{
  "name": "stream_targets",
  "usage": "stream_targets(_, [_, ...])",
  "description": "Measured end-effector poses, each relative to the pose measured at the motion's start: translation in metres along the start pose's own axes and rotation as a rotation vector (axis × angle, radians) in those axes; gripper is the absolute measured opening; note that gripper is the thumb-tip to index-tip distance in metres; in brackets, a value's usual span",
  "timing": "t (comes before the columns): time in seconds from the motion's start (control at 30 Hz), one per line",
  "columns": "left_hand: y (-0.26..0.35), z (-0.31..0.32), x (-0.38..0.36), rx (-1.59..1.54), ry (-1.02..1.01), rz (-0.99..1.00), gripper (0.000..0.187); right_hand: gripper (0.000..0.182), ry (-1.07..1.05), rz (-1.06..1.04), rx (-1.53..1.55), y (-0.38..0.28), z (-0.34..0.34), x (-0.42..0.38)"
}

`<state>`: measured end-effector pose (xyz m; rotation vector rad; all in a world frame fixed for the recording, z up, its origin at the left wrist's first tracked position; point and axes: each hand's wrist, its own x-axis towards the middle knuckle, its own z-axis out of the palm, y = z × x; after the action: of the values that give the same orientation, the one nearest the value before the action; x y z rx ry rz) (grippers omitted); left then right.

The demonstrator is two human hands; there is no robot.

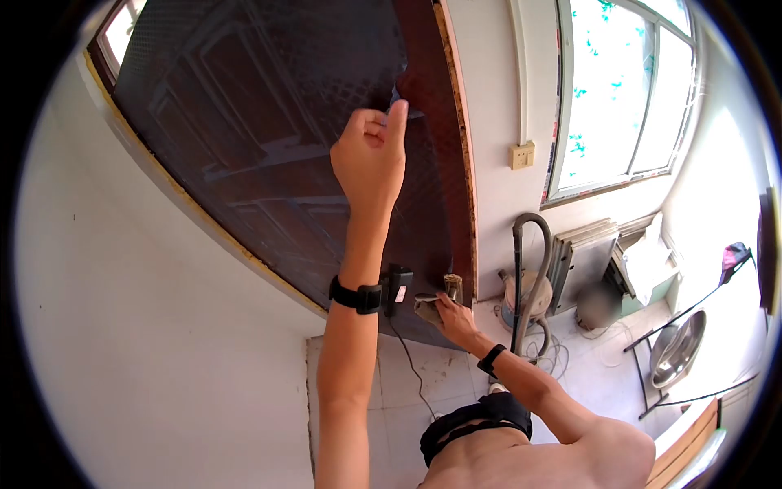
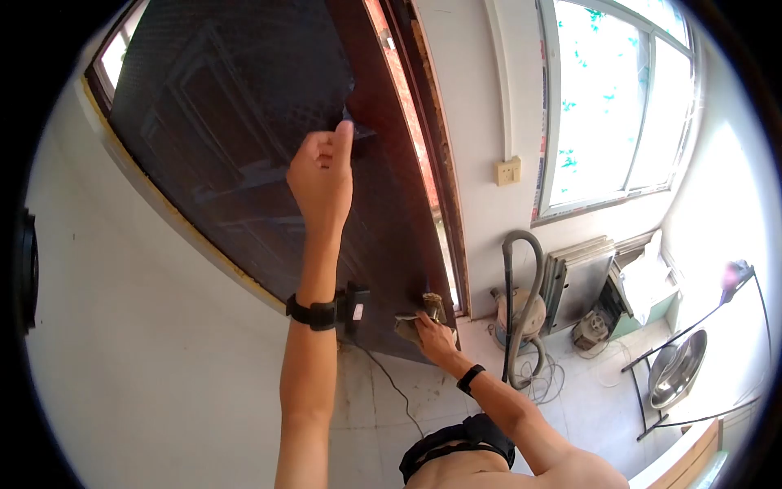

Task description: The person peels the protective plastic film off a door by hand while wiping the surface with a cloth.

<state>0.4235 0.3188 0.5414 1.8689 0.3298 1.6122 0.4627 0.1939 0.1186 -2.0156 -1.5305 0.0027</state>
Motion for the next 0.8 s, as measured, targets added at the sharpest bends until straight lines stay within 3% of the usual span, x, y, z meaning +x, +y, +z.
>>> stream_targets(0.07, [0.01, 0.002, 0.013, 0.459, -0.016, 0.197, 0.035, 0.047, -0.007, 0.01, -0.005, -0.002, -0.001, 0.0])
stream_targets(0.1, [0.003, 0.004, 0.018, 0.46, -0.015, 0.193, 0.035, 0.047, -0.011, 0.01, -0.005, -0.002, -0.001, -0.001])
stream_targets(0.17, [-0.008, 0.009, 0.026, 0.068, -0.129, 0.165, 0.031, 0.049, 0.007, 0.002, -0.007, -0.001, -0.003, -0.001])
stream_targets(0.27, [-0.013, 0.007, 0.027, 0.008, -0.165, 0.123, 0.027, 0.05, 0.016, -0.015, -0.026, 0.001, -0.003, -0.001])
stream_targets(0.8, [-0.008, -0.001, 0.012, 0.165, -0.061, 0.161, 0.018, 0.04, -0.003, -0.012, -0.086, -0.005, -0.007, -0.003])
